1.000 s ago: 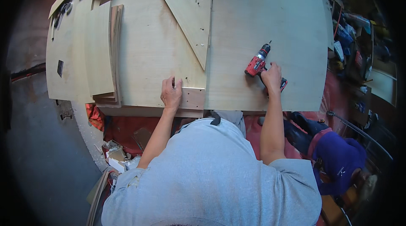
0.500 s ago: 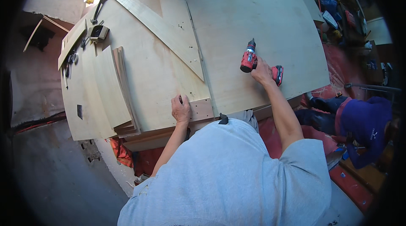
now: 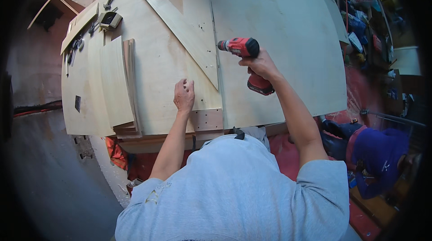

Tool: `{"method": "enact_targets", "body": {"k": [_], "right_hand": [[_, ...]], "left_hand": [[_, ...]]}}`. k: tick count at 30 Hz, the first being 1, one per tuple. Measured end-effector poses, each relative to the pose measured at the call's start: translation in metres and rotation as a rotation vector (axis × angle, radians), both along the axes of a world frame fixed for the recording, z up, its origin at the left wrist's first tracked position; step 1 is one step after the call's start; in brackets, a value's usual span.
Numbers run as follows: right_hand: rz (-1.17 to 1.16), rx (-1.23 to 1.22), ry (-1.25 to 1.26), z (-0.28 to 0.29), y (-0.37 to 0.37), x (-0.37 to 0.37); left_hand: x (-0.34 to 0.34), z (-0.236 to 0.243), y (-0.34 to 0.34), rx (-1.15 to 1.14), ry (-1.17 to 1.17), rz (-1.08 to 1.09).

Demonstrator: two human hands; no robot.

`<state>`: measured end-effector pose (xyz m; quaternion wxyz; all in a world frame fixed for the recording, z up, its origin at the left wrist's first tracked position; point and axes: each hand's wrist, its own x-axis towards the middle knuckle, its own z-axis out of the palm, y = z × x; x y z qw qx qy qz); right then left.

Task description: The person constructs a wooden assembly by aligning thin strips of wood on a larger plywood board, securing a small block with a drill, and then handling and organizing several long curved wooden panels.

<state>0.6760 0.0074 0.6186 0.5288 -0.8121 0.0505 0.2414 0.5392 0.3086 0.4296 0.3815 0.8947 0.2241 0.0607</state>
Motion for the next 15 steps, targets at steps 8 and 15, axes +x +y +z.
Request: {"method": "enact_targets", "body": {"k": [8, 15], "right_hand": [[0.198, -0.033, -0.032, -0.016, 0.064, 0.129], [0.294, -0.159, -0.002, -0.024, 0.083, 0.163]], "left_hand": [[0.078, -0.049, 0.011, 0.165, -0.158, -0.193], [0.07, -0.068, 0.011, 0.208, -0.24, -0.24]]}}
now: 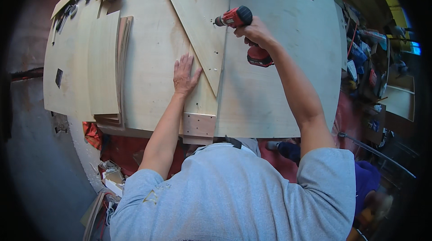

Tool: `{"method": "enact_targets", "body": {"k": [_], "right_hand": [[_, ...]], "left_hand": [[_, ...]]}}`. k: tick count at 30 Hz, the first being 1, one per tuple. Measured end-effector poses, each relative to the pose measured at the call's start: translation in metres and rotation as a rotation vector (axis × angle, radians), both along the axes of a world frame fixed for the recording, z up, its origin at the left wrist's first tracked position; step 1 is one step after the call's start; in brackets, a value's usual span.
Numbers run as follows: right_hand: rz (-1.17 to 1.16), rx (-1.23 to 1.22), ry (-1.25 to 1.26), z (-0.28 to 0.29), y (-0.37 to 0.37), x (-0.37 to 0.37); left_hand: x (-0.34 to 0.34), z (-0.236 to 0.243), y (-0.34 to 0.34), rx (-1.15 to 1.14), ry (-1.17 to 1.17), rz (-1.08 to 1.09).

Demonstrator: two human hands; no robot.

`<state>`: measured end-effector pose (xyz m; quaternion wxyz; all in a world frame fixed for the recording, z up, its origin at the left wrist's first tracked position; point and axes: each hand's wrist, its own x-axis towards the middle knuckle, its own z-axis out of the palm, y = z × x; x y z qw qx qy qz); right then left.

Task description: The person constructs a wooden assembly by aligning thin strips of wood on a larger plywood board, securing a small block with a drill, and then handling and organizing several long curved wooden panels.

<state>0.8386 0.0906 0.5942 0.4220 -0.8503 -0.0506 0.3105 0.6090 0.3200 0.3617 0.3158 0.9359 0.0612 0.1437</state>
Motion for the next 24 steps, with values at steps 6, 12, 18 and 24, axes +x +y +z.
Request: {"method": "enact_targets", "body": {"k": [6, 12, 18, 24], "right_hand": [[0.015, -0.048, 0.007, -0.007, 0.008, 0.006], [0.022, -0.045, -0.011, -0.012, 0.011, 0.004], [-0.006, -0.07, -0.029, -0.006, 0.017, 0.005], [-0.006, -0.081, -0.028, -0.005, 0.017, 0.005]], "left_hand": [[0.004, 0.001, 0.002, -0.005, -0.022, -0.002], [0.003, 0.002, 0.004, -0.029, -0.018, 0.002], [0.003, 0.004, 0.003, -0.03, -0.012, 0.003], [0.003, 0.004, 0.002, -0.024, -0.005, 0.006]]}}
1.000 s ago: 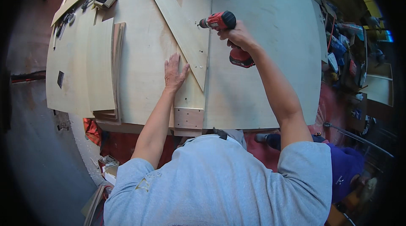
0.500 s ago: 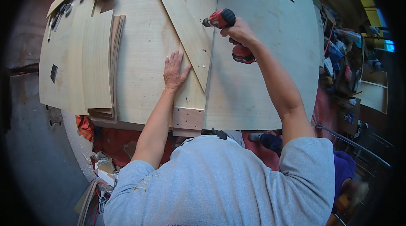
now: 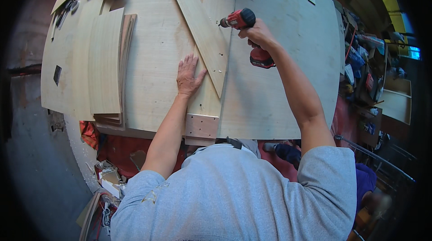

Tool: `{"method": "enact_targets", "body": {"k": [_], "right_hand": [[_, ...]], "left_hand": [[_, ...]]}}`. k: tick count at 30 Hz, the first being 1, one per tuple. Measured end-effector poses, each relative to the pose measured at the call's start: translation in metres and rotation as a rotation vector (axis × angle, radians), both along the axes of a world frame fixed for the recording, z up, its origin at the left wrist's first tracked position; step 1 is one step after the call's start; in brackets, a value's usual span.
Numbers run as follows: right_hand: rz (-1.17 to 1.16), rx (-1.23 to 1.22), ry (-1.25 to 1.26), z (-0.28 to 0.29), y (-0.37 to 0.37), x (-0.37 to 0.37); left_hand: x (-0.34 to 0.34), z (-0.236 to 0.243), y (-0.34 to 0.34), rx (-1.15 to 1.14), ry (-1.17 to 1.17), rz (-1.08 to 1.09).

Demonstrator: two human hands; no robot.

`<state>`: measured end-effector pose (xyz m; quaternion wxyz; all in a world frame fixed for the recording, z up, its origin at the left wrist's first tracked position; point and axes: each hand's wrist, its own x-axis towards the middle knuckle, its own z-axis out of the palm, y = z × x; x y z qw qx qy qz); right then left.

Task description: The person constructs a wooden assembly by aligning thin strips of wood on a larger plywood board, securing a small block with a drill, and then handling and organizing several long curved wooden panels.

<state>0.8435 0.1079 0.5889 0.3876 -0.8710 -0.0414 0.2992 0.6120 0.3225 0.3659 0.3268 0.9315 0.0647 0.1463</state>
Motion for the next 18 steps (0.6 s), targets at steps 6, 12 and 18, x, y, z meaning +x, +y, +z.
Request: {"method": "enact_targets", "body": {"k": [6, 12, 18], "right_hand": [[0.03, -0.023, 0.012, -0.001, 0.001, 0.002], [0.084, -0.113, -0.01, 0.008, 0.009, 0.026], [0.207, -0.202, -0.038, 0.026, 0.038, 0.045]], "left_hand": [[0.0, 0.0, 0.001, 0.003, 0.006, -0.001], [0.0, -0.001, -0.001, 0.029, -0.003, -0.006], [0.001, -0.005, -0.001, 0.082, -0.033, -0.019]]}}
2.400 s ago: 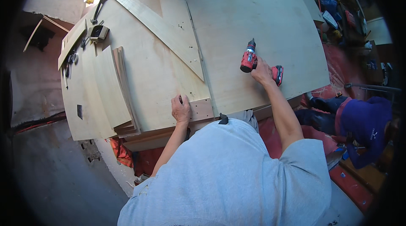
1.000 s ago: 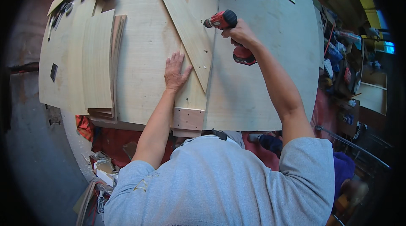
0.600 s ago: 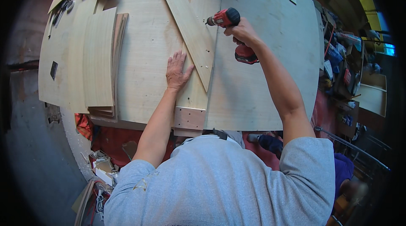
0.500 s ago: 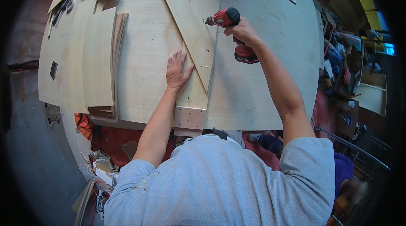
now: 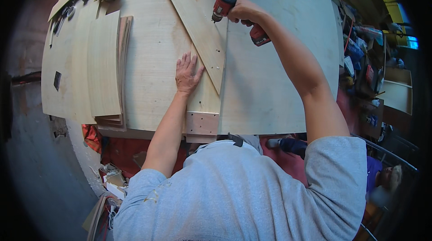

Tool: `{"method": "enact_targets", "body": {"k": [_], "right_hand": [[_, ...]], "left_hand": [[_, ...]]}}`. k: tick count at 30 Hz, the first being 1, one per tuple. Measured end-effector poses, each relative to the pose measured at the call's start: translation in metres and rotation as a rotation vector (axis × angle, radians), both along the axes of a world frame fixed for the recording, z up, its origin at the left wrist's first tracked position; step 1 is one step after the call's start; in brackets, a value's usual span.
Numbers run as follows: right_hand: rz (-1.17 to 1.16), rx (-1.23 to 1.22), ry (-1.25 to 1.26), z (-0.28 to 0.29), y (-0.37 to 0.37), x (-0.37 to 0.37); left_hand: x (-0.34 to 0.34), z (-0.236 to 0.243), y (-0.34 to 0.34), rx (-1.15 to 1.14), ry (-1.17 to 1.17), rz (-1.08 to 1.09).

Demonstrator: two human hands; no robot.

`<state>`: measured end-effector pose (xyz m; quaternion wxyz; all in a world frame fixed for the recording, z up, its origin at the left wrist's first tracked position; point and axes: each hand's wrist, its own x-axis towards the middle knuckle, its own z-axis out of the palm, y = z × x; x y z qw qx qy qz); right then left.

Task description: The person constructs a wooden assembly by aligning thin strips of wood on a larger plywood board, securing a small block with a drill, and then handling and organizing several long curved wooden panels.

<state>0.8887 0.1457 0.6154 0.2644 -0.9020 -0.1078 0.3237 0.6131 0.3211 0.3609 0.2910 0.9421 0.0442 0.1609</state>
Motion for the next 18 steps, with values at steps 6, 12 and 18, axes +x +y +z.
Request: {"method": "enact_targets", "body": {"k": [6, 12, 18], "right_hand": [[0.006, -0.088, 0.015, -0.007, 0.016, 0.0], [0.12, -0.229, -0.025, -0.016, 0.017, 0.005], [0.137, -0.117, -0.002, -0.013, 0.0, 0.004]], "left_hand": [[-0.003, 0.001, -0.001, 0.01, 0.008, -0.005], [0.001, -0.003, -0.002, 0.035, -0.005, -0.008], [0.002, 0.0, -0.001, 0.019, -0.003, -0.009]]}}
